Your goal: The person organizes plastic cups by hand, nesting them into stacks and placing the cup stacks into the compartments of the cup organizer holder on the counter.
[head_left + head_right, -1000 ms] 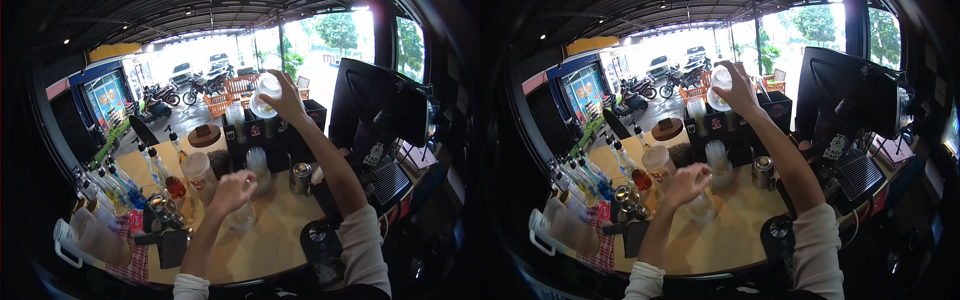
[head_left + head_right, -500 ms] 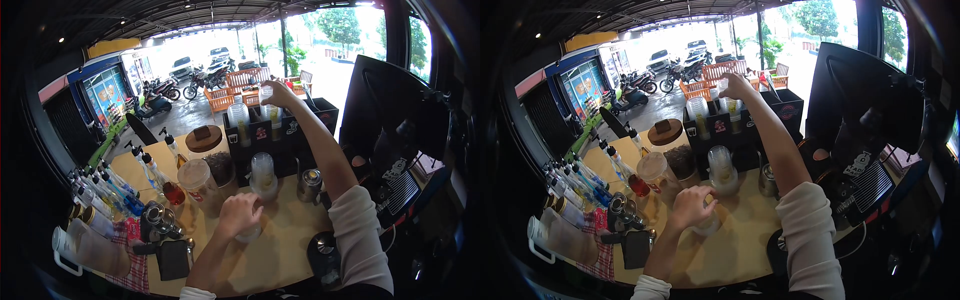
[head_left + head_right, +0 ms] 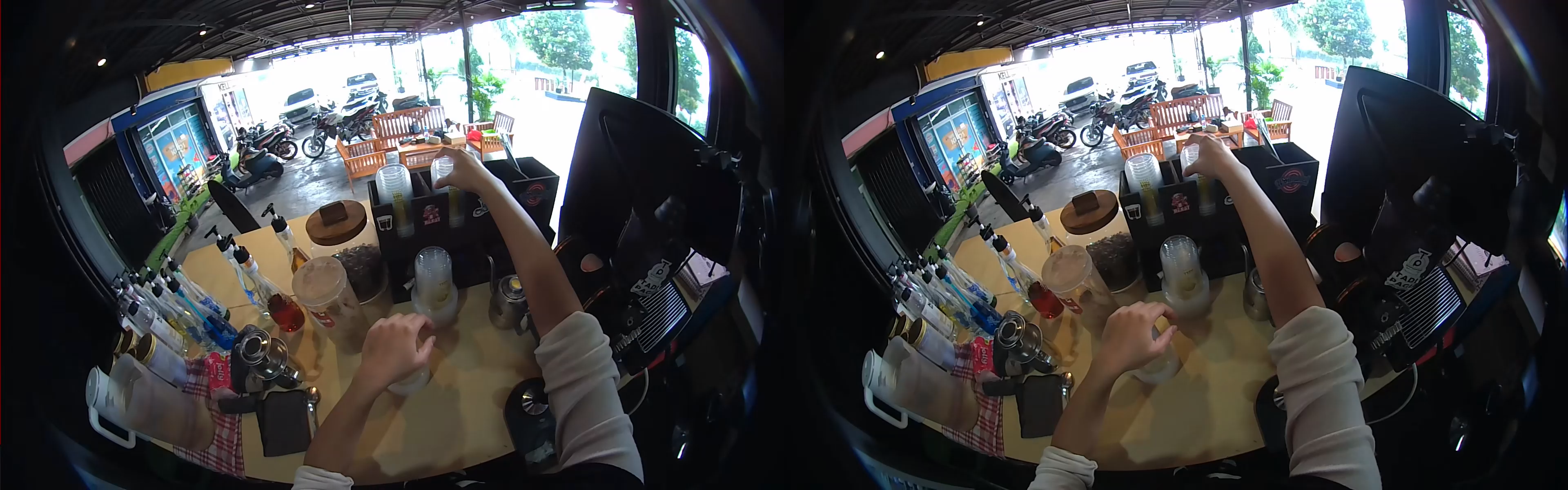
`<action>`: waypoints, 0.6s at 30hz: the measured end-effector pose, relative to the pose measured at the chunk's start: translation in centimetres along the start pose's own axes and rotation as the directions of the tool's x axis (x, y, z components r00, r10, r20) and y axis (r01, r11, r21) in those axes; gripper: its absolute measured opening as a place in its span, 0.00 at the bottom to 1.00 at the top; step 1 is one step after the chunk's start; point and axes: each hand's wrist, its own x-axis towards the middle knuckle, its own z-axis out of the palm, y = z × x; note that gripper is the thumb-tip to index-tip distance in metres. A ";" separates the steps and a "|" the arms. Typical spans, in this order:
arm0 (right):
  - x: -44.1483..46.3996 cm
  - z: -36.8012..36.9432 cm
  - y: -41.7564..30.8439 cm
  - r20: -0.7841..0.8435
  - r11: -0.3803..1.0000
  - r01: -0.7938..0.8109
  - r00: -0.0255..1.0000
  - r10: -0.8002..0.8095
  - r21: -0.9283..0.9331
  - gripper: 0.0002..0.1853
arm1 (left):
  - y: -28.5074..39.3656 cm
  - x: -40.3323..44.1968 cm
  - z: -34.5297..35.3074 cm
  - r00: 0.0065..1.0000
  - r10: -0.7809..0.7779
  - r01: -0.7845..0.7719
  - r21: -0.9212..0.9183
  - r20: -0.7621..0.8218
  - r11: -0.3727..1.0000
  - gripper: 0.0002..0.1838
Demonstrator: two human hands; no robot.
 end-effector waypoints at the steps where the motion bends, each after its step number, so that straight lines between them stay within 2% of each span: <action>1: -0.1 0.1 0.0 0.000 1.000 0.002 1.000 -0.002 0.003 0.33 | 0.0 0.0 0.0 1.000 -0.002 0.002 0.002 0.000 1.000 0.09; 3: -0.5 0.0 -0.5 -0.019 0.998 0.023 1.000 -0.024 -0.062 0.38 | 0.0 -0.1 0.1 1.000 -0.005 0.005 -0.017 -0.001 1.000 0.10; 5: -1.0 -0.1 -0.7 0.016 0.999 0.025 1.000 -0.025 -0.048 0.39 | -0.1 -0.1 0.1 1.000 -0.008 0.008 -0.019 -0.015 1.000 0.10; 7: -2.1 0.1 -1.4 -0.085 0.997 -0.004 0.996 -0.002 -0.071 0.38 | -0.3 -0.2 0.3 1.000 -0.013 0.012 -0.027 -0.029 1.000 0.11; 8: -2.5 0.2 -1.9 -0.079 0.997 0.004 0.997 -0.009 -0.071 0.38 | -0.5 -0.2 0.5 1.000 -0.015 0.014 -0.031 -0.025 0.999 0.11; 10: -3.6 0.4 -2.9 -0.387 0.992 0.074 0.922 -0.027 0.106 0.34 | -0.3 -0.2 0.2 0.999 -0.039 0.038 -0.089 -0.013 0.995 0.12; 11: -4.3 0.4 -3.4 -0.381 0.992 0.074 0.924 -0.029 0.104 0.34 | -0.3 -0.3 0.1 0.999 -0.044 0.043 -0.094 -0.013 0.995 0.12; 13: -6.5 -0.4 -6.3 -0.453 0.975 0.195 0.882 -0.127 0.106 0.31 | -0.5 -0.4 0.5 0.991 -0.080 0.050 -0.251 -0.111 0.967 0.12; 14: -7.9 -0.9 -8.1 -0.423 0.968 0.225 0.892 -0.160 0.108 0.31 | -0.5 -0.4 0.3 0.986 -0.074 0.029 -0.281 -0.151 0.959 0.11; 15: -9.5 -1.1 -9.7 -0.381 0.958 0.212 0.916 -0.126 0.192 0.33 | -0.7 -0.2 0.6 0.986 -0.076 0.031 -0.285 -0.148 0.958 0.11; 16: -11.2 -1.0 -11.5 -0.260 0.898 0.101 0.966 0.015 0.428 0.34 | -1.1 0.0 1.2 0.949 -0.103 -0.052 -0.468 -0.298 0.882 0.10; 17: -13.2 -0.7 -13.1 -0.104 0.779 -0.036 0.986 0.130 0.627 0.34 | -1.3 -0.1 1.6 0.888 -0.161 -0.158 -0.616 -0.430 0.772 0.09; 18: -15.4 -0.5 -14.6 -0.064 0.690 0.002 0.996 0.065 0.724 0.36 | -1.5 -0.3 1.6 0.889 -0.167 -0.152 -0.620 -0.426 0.770 0.09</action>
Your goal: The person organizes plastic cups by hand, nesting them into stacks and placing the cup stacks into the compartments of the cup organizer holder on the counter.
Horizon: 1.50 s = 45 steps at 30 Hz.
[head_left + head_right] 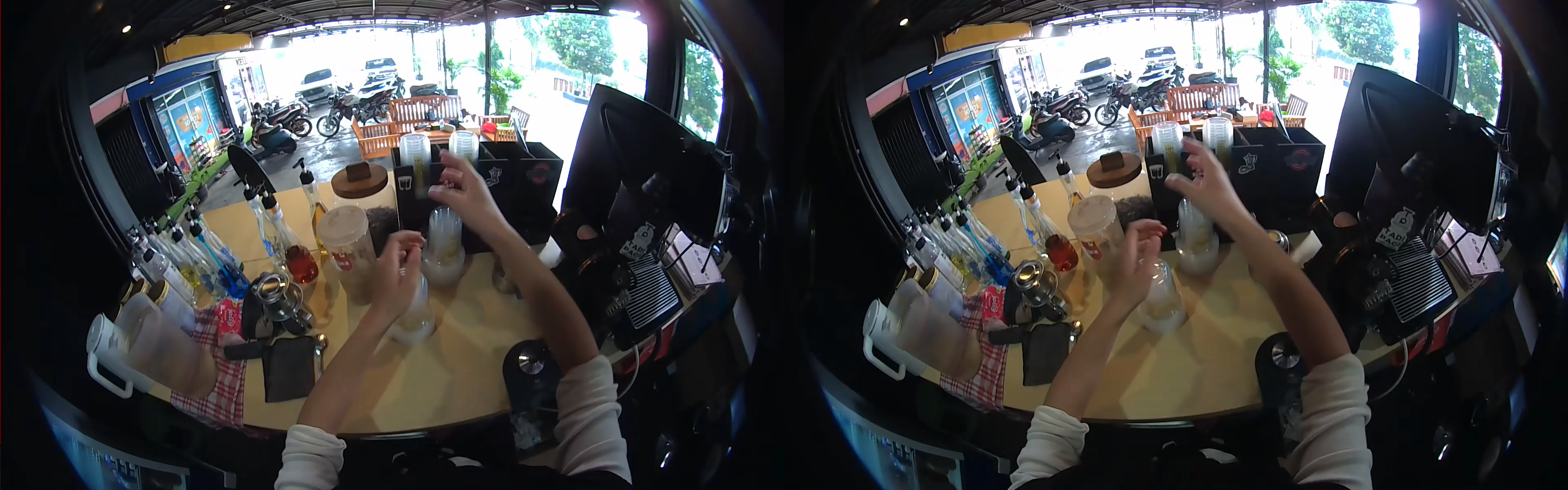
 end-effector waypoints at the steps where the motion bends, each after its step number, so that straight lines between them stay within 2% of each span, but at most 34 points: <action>1: -2.4 0.9 -0.6 0.072 0.991 0.016 0.997 -0.026 0.136 0.37 | -0.1 -0.1 -0.4 0.993 0.033 -0.041 -0.070 -0.113 0.997 0.09; 2: -4.8 1.5 -0.7 0.130 0.979 -0.039 0.991 0.013 0.200 0.39 | -0.1 -0.5 -0.9 0.972 0.058 -0.090 -0.133 -0.228 0.987 0.09; 3: -7.1 2.0 -0.6 0.190 0.961 -0.096 0.981 0.047 0.259 0.41 | 0.1 -1.2 -1.5 0.971 0.051 -0.084 -0.134 -0.232 0.987 0.09; 5: -11.3 2.8 -0.1 0.249 0.981 -0.131 0.964 0.093 0.141 0.46 | 0.3 -2.8 -3.1 0.944 -0.133 0.037 -0.304 -0.301 0.952 0.10; 6: -12.9 3.3 1.1 0.256 0.981 -0.132 0.962 0.093 0.140 0.46 | -0.1 -3.8 -3.7 0.929 -0.199 0.088 -0.335 -0.313 0.938 0.12; 7: -14.3 4.0 3.4 0.234 0.985 -0.129 0.967 0.100 0.116 0.48 | -0.5 -4.8 -4.2 0.926 -0.203 0.090 -0.335 -0.319 0.938 0.12; 9: -15.7 5.3 5.8 0.211 0.986 -0.133 0.971 0.110 0.096 0.49 | -1.4 -6.4 -4.8 0.898 -0.307 0.168 -0.400 -0.315 0.901 0.13; 11: -16.2 6.5 7.0 0.203 0.987 -0.060 0.975 0.090 -0.146 0.52 | -2.0 -8.0 -5.0 0.883 -0.344 0.195 -0.419 -0.319 0.887 0.13; 12: -16.4 7.3 7.3 0.135 0.987 -0.045 0.989 0.066 -0.153 0.49 | -2.0 -8.7 -5.1 0.874 -0.365 0.216 -0.418 -0.319 0.882 0.12; 13: -16.4 7.9 7.7 0.136 0.987 -0.045 0.988 0.066 -0.152 0.49 | -2.1 -9.3 -5.2 0.866 -0.386 0.237 -0.417 -0.320 0.878 0.11; 15: -16.2 8.5 8.2 0.023 0.972 -0.215 0.976 0.218 -0.095 0.46 | -2.4 -10.1 -5.2 0.878 -0.365 0.233 -0.390 -0.310 0.891 0.11; 16: -16.1 8.5 8.4 0.026 0.972 -0.215 0.975 0.219 -0.095 0.46 | -2.5 -10.6 -5.3 0.890 -0.344 0.228 -0.362 -0.299 0.904 0.11; 18: -15.7 8.3 8.7 0.053 0.990 -0.093 0.994 0.100 -0.110 0.39 | -2.5 -11.2 -5.4 0.890 -0.358 0.241 -0.376 -0.281 0.894 0.12; 19: -15.7 8.2 8.6 0.057 0.990 -0.088 0.994 0.095 -0.108 0.39 | -2.3 -11.4 -5.5 0.892 -0.369 0.253 -0.391 -0.259 0.885 0.12; 20: -15.8 8.1 8.6 0.041 0.972 -0.145 0.989 0.140 0.185 0.36 | -2.2 -11.5 -5.6 0.892 -0.365 0.247 -0.389 -0.266 0.887 0.12; 21: -15.8 8.0 8.5 0.041 0.868 -0.186 0.981 0.188 0.461 0.33 | -2.1 -11.6 -5.7 0.890 -0.374 0.255 -0.397 -0.260 0.882 0.18; 22: -15.9 7.5 6.7 0.098 0.778 -0.328 0.939 0.329 0.535 0.28 | -2.0 -11.7 -5.7 0.888 -0.383 0.262 -0.405 -0.254 0.876 0.24; 23: -16.1 7.2 5.8 0.102 0.779 -0.326 0.941 0.323 0.536 0.28 | -1.8 -11.9 -5.5 0.888 -0.380 0.258 -0.403 -0.260 0.878 0.24; 25: -16.7 6.8 4.8 0.163 0.526 -0.410 0.877 0.452 0.745 0.25 | -1.2 -12.1 -4.9 0.932 -0.335 0.248 -0.429 -0.140 0.869 0.38; 26: -16.9 6.9 4.5 0.164 0.498 -0.393 0.882 0.442 0.773 0.23 | -0.9 -12.1 -4.6 0.940 -0.337 0.266 -0.510 -0.051 0.818 0.46; 27: -17.0 6.9 4.0 0.161 0.499 -0.390 0.883 0.441 0.774 0.23 | 0.2 -11.9 -4.2 0.941 -0.335 0.266 -0.509 -0.047 0.819 0.46; 29: -17.4 6.8 2.9 0.205 0.381 -0.380 0.881 0.426 0.843 0.24 | 2.8 -11.3 -3.5 0.933 -0.356 0.320 -0.577 0.053 0.752 0.47; 30: -17.6 6.7 2.5 0.201 0.382 -0.377 0.882 0.426 0.844 0.24 | 3.2 -11.0 -3.4 0.924 -0.376 0.338 -0.611 0.071 0.716 0.46; 31: -17.8 6.6 2.3 0.202 0.442 -0.384 0.892 0.405 0.810 0.28 | 3.3 -10.9 -3.2 0.924 -0.375 0.339 -0.611 0.074 0.715 0.46; 32: -18.0 6.5 2.0 0.204 0.501 -0.389 0.900 0.384 0.773 0.32 | 3.4 -10.8 -3.1 0.938 -0.340 0.313 -0.581 0.065 0.751 0.44; 33: -18.2 6.5 1.5 0.201 0.501 -0.387 0.901 0.385 0.774 0.32 | 3.5 -10.7 -2.9 0.951 -0.305 0.285 -0.550 0.058 0.785 0.42; 35: -18.4 6.5 0.6 0.210 0.620 -0.354 0.932 0.295 0.700 0.41 | 4.1 -10.4 -2.8 0.955 -0.292 0.271 -0.554 0.053 0.787 0.40; 38: -18.2 6.1 0.3 0.242 0.624 -0.370 0.928 0.283 0.688 0.47 | 4.4 -10.3 -2.8 0.959 -0.277 0.259 -0.562 0.055 0.786 0.37; 41: -18.2 5.9 0.6 0.218 0.690 -0.351 0.936 0.276 0.633 0.47 | 4.6 -10.3 -2.9 0.961 -0.269 0.258 -0.563 0.066 0.785 0.37; 45: -18.4 6.2 0.9 0.178 0.704 -0.338 0.939 0.293 0.625 0.48 | 4.4 -10.4 -3.0 0.966 -0.249 0.243 -0.536 0.062 0.808 0.37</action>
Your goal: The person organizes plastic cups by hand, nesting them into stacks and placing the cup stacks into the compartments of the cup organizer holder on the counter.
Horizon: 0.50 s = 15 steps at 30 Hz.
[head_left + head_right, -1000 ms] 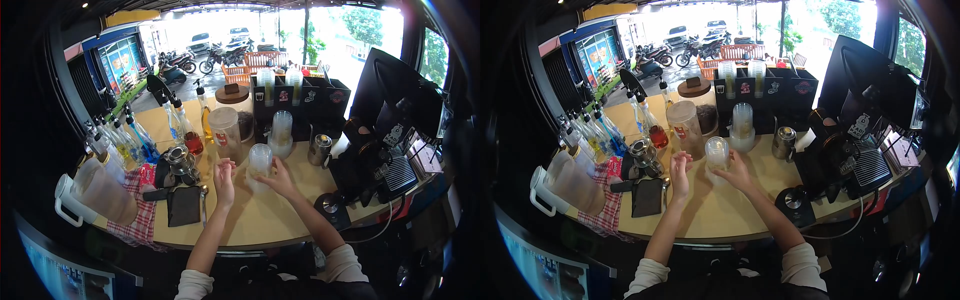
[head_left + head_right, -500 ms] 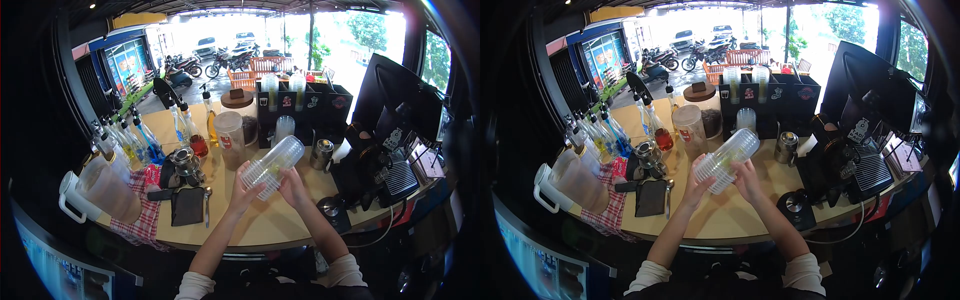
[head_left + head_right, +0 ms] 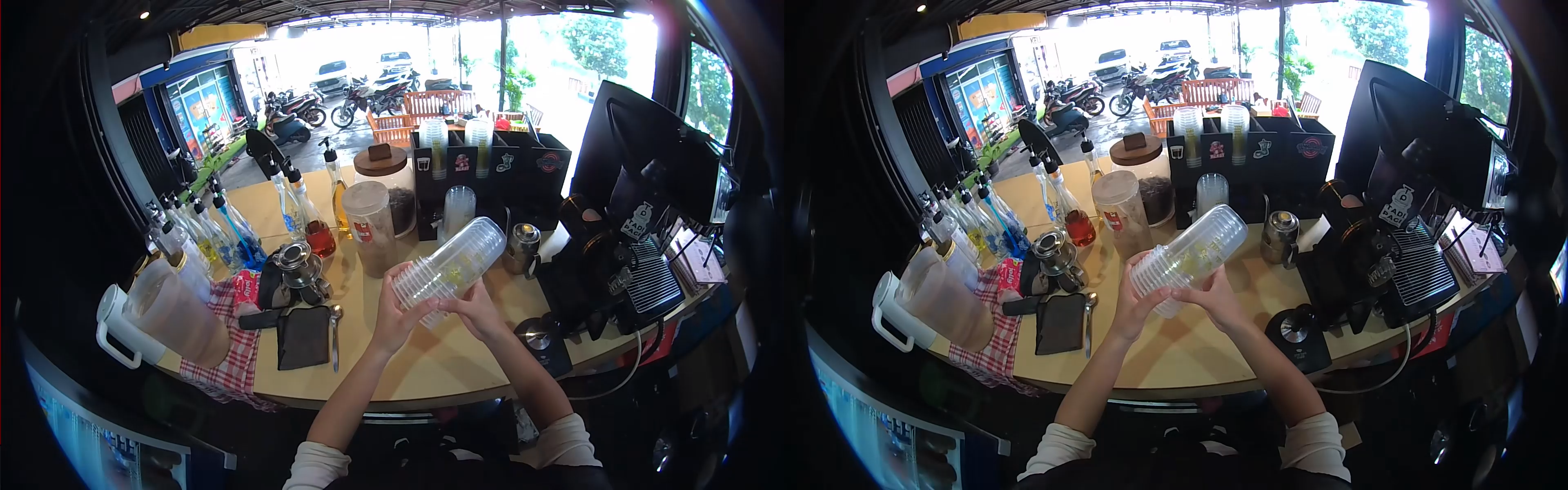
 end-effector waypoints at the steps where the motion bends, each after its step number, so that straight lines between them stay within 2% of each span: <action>1: 0.0 0.1 0.0 -0.005 1.000 0.000 1.000 0.000 -0.003 0.48 | 0.0 0.0 0.0 1.000 0.000 0.000 0.001 -0.002 1.000 0.37; 6: 0.3 -0.4 0.6 -0.027 0.999 0.035 0.999 -0.036 -0.005 0.46 | 0.0 -0.3 -0.4 1.000 -0.013 0.014 0.020 -0.022 1.000 0.39; 8: 0.9 -1.2 0.0 -0.107 0.981 0.065 0.993 -0.046 0.184 0.45 | 0.0 -0.5 -1.1 0.999 -0.031 0.032 0.013 -0.008 0.999 0.39; 9: 1.1 -1.6 -0.6 -0.106 0.981 0.065 0.993 -0.046 0.185 0.45 | 0.0 -0.7 -1.4 0.999 -0.050 0.050 0.007 0.006 0.999 0.40; 11: 1.4 -2.3 -2.1 -0.155 0.984 0.176 0.973 -0.172 0.011 0.44 | -0.1 -0.9 -2.1 0.999 -0.052 0.052 0.003 0.003 0.999 0.40; 13: 2.1 -3.8 -3.1 -0.173 0.971 0.229 0.956 -0.237 -0.066 0.44 | -0.8 -0.9 -2.4 0.999 -0.053 0.053 -0.005 0.006 0.999 0.41; 15: 2.9 -5.1 -3.7 -0.200 0.922 0.313 0.912 -0.359 -0.227 0.44 | -2.4 -0.7 -2.9 0.994 -0.033 0.034 0.007 -0.100 0.999 0.42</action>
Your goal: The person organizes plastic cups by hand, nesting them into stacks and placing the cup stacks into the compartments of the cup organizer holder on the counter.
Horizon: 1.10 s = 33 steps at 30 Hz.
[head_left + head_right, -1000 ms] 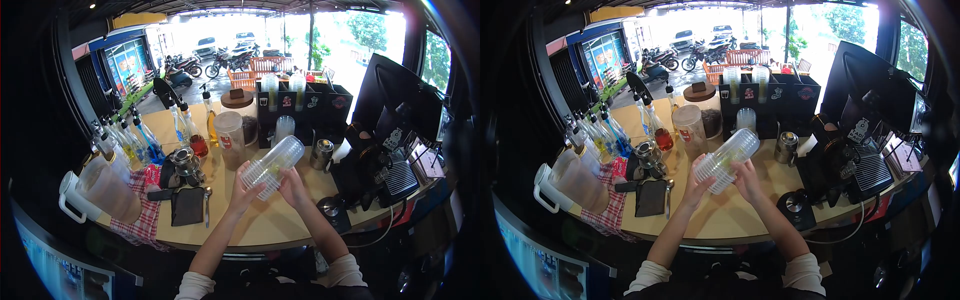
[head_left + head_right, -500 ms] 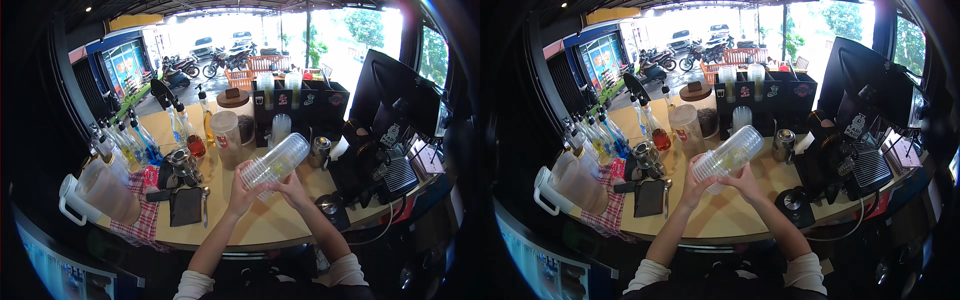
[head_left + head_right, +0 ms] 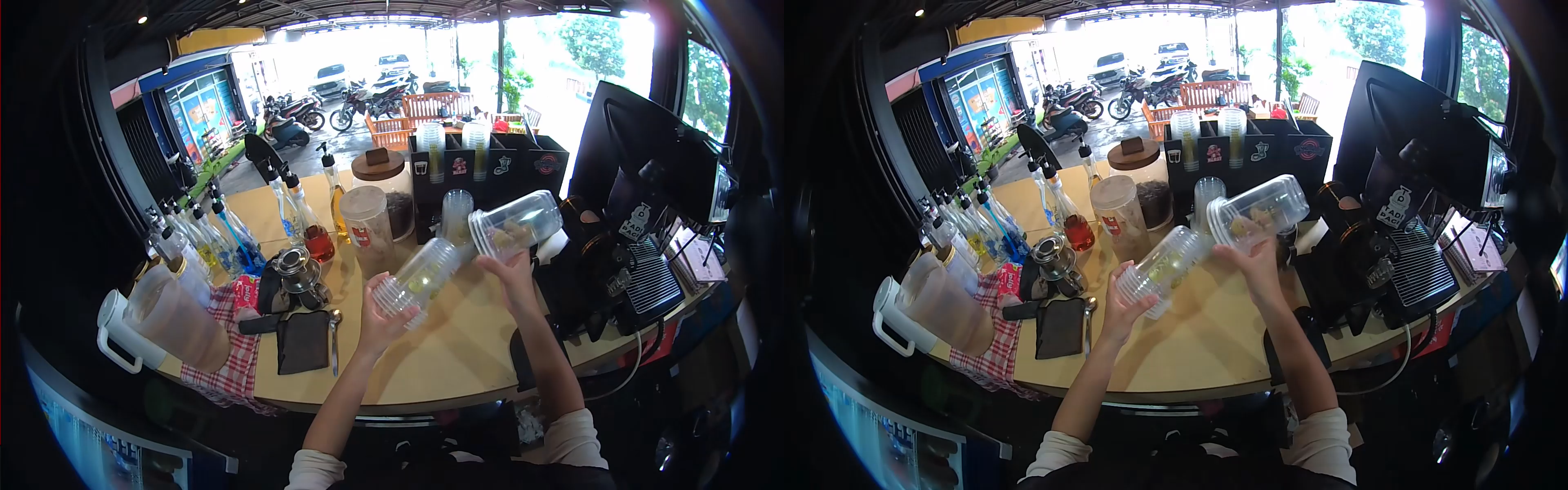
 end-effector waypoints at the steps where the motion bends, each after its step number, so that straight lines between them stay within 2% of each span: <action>1: 0.2 0.0 -0.3 -0.003 1.000 0.002 1.000 -0.002 -0.001 0.44 | -0.7 0.4 -0.1 1.000 0.000 0.000 -0.001 0.003 1.000 0.42; 3: 0.4 0.1 -1.1 0.016 0.994 0.031 0.999 -0.029 -0.102 0.44 | -2.0 1.3 0.2 0.996 0.079 -0.070 0.165 -0.050 0.984 0.43; 5: 0.2 0.4 -1.1 0.038 0.985 0.069 0.997 -0.064 -0.160 0.47 | -3.1 2.1 0.6 0.999 0.051 -0.050 0.191 -0.001 0.980 0.43; 7: 0.1 0.8 -1.4 0.167 0.965 0.067 0.986 -0.025 -0.253 0.49 | -4.7 2.9 1.4 0.999 0.022 -0.031 0.220 0.045 0.975 0.43; 9: -0.5 1.7 -2.4 0.180 0.952 0.125 0.981 -0.076 -0.279 0.50 | -7.2 3.2 2.3 0.994 0.076 -0.058 0.196 -0.082 0.979 0.41; 11: -1.1 2.2 -3.9 0.206 0.895 0.166 0.975 -0.086 -0.413 0.49 | -7.7 3.0 2.8 0.995 0.028 -0.008 0.208 -0.096 0.978 0.42; 13: -1.0 2.1 -4.1 0.227 0.917 0.187 0.968 -0.110 -0.352 0.51 | -5.8 2.3 3.9 0.997 -0.004 0.035 0.436 -0.071 0.899 0.43; 14: -1.1 2.0 -4.4 0.243 0.900 0.169 0.967 -0.073 -0.402 0.51 | -6.0 2.4 3.7 0.998 -0.003 0.032 0.435 -0.068 0.900 0.43; 16: -1.5 2.1 -5.5 0.253 0.880 0.151 0.967 -0.036 -0.450 0.51 | -6.3 2.4 3.0 0.998 0.060 -0.042 0.649 -0.006 0.760 0.43; 17: -1.8 2.5 -6.3 0.280 0.832 0.201 0.958 -0.057 -0.518 0.50 | -6.5 2.2 2.8 0.998 0.060 -0.041 0.650 -0.006 0.759 0.43; 18: -1.9 2.8 -6.7 0.310 0.775 0.251 0.948 -0.075 -0.579 0.49 | -6.3 2.1 2.8 0.999 0.050 -0.016 0.766 -0.021 0.643 0.44; 19: -2.0 2.9 -6.5 0.310 0.776 0.250 0.948 -0.075 -0.579 0.49 | -6.0 1.9 2.8 0.998 0.041 0.011 0.861 -0.037 0.509 0.45; 21: -2.2 3.4 -6.0 0.399 0.682 0.394 0.903 -0.161 -0.617 0.46 | -5.4 1.1 2.8 0.999 0.032 -0.028 0.882 0.014 0.470 0.47; 22: -2.3 3.7 -6.1 0.417 0.697 0.401 0.895 -0.159 -0.594 0.44 | -5.2 0.9 2.7 0.998 0.020 -0.067 0.900 0.065 0.431 0.49; 26: -2.4 4.8 -6.1 0.473 0.678 0.443 0.867 -0.157 -0.586 0.42 | -6.0 1.5 1.4 0.992 -0.071 -0.055 0.853 0.107 0.519 0.51; 27: -2.5 4.9 -6.1 0.478 0.680 0.444 0.865 -0.156 -0.583 0.42 | -6.1 1.8 0.8 0.989 -0.032 -0.081 0.704 0.146 0.706 0.49; 29: -2.4 4.9 -6.3 0.490 0.646 0.508 0.841 -0.230 -0.569 0.41 | -6.1 1.7 -1.1 0.997 0.081 -0.080 0.449 0.017 0.890 0.45; 30: -2.4 4.9 -6.5 0.492 0.647 0.513 0.838 -0.236 -0.564 0.41 | -5.6 1.7 -2.3 0.982 0.131 -0.070 0.381 -0.138 0.922 0.42; 32: -2.7 4.9 -6.6 0.546 0.601 0.555 0.807 -0.223 -0.575 0.39 | -1.7 1.4 -3.2 0.936 0.211 -0.199 0.071 -0.282 0.977 0.37; 33: -2.8 5.2 -6.4 0.549 0.607 0.552 0.807 -0.217 -0.572 0.39 | 0.9 1.2 -2.5 0.935 0.207 -0.194 0.074 -0.289 0.978 0.37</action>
